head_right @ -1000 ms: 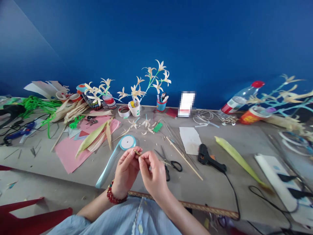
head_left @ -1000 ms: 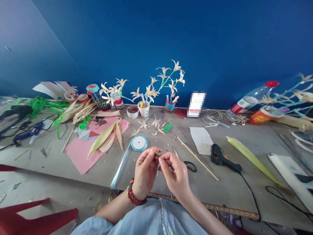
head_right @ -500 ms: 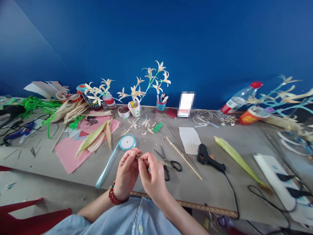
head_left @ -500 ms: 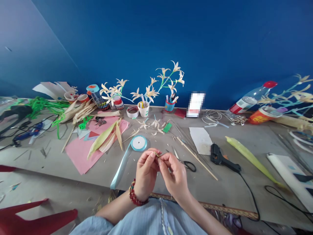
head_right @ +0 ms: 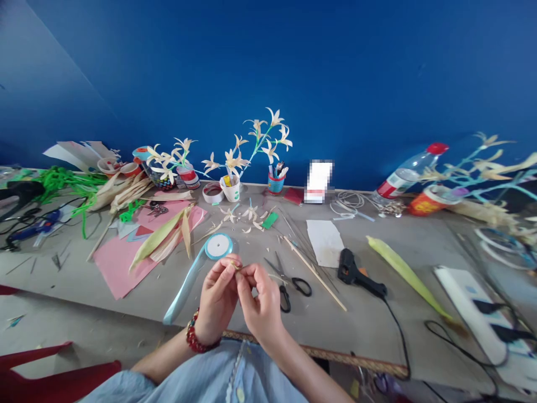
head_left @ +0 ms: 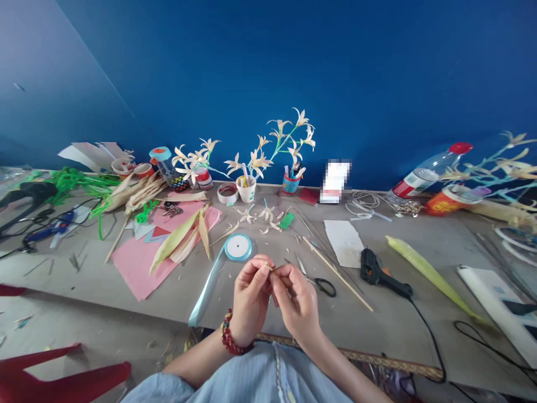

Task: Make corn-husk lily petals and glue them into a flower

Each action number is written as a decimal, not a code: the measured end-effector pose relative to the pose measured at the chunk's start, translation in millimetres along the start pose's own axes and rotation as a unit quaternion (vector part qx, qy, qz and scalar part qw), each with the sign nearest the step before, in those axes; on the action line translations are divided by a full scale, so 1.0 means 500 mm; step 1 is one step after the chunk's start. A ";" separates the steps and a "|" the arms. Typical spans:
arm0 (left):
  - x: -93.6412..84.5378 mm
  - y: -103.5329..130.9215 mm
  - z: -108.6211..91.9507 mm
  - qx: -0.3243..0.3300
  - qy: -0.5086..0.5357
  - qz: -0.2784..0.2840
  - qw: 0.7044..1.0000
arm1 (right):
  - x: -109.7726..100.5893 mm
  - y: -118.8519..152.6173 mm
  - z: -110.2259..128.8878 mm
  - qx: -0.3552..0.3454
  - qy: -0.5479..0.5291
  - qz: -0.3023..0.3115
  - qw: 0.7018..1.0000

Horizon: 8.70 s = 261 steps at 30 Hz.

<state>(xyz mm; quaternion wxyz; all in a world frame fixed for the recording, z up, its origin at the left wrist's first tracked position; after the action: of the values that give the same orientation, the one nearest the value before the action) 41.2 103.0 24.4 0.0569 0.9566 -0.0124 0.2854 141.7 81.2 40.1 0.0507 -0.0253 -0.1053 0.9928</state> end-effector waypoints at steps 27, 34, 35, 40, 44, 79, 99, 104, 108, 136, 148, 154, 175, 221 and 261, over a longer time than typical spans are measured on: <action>0.006 -0.032 -0.032 0.067 -0.188 0.103 0.974 | -0.025 -0.008 0.002 -0.028 0.017 0.013 0.999; 0.014 -0.038 -0.071 0.129 -0.358 0.160 0.911 | -0.090 -0.045 0.064 -0.159 0.129 0.051 0.977; 0.016 -0.037 -0.069 0.118 -0.370 0.179 0.904 | -0.092 -0.054 0.073 -0.156 0.104 0.083 0.979; 0.019 -0.035 -0.068 0.074 -0.409 0.225 0.881 | -0.086 -0.085 0.087 -0.093 0.008 0.219 0.971; 0.020 -0.032 -0.073 0.055 -0.421 0.241 0.873 | -0.088 -0.085 0.069 -0.047 -0.033 0.242 0.969; 0.020 -0.015 -0.050 -0.098 -0.265 0.272 0.920 | -0.089 -0.068 0.080 -0.094 0.113 0.328 0.933; 0.015 -0.005 -0.068 0.011 -0.350 0.230 0.908 | -0.084 -0.071 0.074 -0.077 0.045 0.321 0.943; 0.019 -0.004 -0.081 0.064 -0.404 0.227 0.884 | -0.083 -0.071 0.076 -0.075 0.010 0.305 0.949; 0.025 0.001 -0.093 0.107 -0.442 0.217 0.864 | -0.082 -0.069 0.075 -0.081 0.018 0.303 0.949; 0.014 0.005 -0.050 -0.032 -0.266 0.214 0.940 | -0.085 -0.059 0.050 -0.083 -0.058 0.238 0.966; 0.018 0.014 -0.064 -0.009 -0.319 0.202 0.926 | -0.083 -0.063 0.034 -0.091 -0.111 0.216 0.966; 0.017 0.016 -0.098 0.126 -0.492 0.178 0.843 | -0.089 -0.055 0.022 -0.067 -0.108 0.157 0.979; 0.031 0.006 -0.096 0.254 -0.585 0.203 0.743 | -0.087 -0.017 -0.020 0.059 -0.249 0.003 0.967; 0.042 -0.006 -0.112 0.106 -0.517 0.212 0.823 | -0.090 -0.028 0.015 -0.009 -0.102 0.001 0.995; 0.040 -0.006 -0.102 0.073 -0.494 0.182 0.847 | -0.074 -0.016 -0.022 0.036 -0.301 -0.002 0.953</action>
<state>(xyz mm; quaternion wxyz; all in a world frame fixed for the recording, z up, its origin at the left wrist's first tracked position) 30.0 112.3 77.5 -0.0795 0.9532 -0.1919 -0.2195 180.0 87.5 32.3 0.0199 0.2770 -0.0802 0.9573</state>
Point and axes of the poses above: each hand's wrist, its own y-axis away from the middle knuckle, its own x-axis out of the palm, z = x × y, the point moved 5 cm from there along -y, towards the middle knuckle, and after that the axes turned 11 degrees about -y, right-handed, at the moved point
